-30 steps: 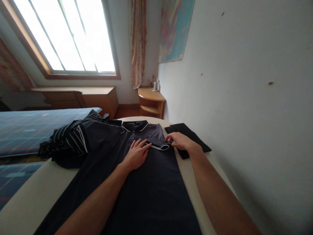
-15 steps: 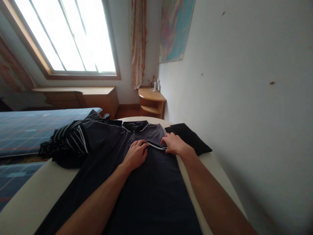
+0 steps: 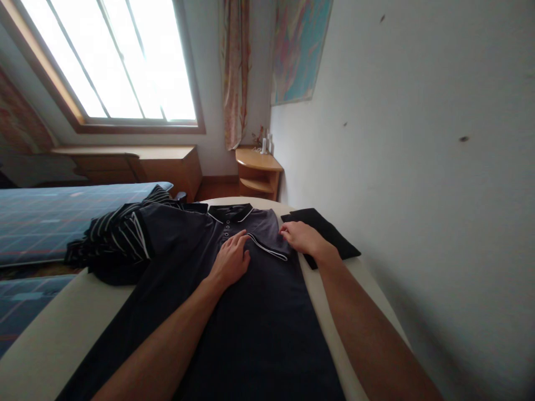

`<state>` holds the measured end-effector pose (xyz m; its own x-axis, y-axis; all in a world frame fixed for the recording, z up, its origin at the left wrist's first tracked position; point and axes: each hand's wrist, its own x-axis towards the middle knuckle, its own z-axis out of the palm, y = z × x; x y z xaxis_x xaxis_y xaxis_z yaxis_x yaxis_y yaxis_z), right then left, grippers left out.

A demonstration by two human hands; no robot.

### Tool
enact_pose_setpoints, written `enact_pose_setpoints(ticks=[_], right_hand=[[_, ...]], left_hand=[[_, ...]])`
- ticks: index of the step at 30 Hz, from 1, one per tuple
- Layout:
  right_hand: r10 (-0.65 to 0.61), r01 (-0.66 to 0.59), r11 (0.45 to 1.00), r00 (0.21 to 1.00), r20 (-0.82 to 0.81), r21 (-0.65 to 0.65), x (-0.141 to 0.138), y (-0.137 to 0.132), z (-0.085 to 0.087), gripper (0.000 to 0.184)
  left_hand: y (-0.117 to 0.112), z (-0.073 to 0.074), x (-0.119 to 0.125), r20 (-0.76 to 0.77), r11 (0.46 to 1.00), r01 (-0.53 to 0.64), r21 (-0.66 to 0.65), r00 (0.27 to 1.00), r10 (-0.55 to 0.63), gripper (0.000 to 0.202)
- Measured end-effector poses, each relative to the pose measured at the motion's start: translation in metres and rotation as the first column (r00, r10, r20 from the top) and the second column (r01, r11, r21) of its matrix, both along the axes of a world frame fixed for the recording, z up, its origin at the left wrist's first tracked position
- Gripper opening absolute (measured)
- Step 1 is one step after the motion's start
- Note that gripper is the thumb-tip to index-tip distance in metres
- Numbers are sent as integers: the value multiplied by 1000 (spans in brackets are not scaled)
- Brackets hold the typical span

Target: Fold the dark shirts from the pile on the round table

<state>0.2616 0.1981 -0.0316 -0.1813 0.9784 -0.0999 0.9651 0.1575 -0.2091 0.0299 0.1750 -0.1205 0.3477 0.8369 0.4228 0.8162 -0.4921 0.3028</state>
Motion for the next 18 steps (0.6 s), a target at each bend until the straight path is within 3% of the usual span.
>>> enact_pose_setpoints(ticks=[3, 8, 18], right_hand=[[-46, 47, 997, 999, 22, -61, 16, 3, -3, 31], [28, -27, 981, 1000, 3, -190, 22, 2, -6, 37], [-27, 38, 996, 992, 127, -83, 6, 2, -18, 43]], left_hand=[[0, -1, 0, -6, 999, 51, 6, 999, -51, 48], [2, -3, 0, -53, 990, 140, -29, 989, -141, 40], [0, 1, 2, 7, 992, 117, -54, 993, -116, 44]])
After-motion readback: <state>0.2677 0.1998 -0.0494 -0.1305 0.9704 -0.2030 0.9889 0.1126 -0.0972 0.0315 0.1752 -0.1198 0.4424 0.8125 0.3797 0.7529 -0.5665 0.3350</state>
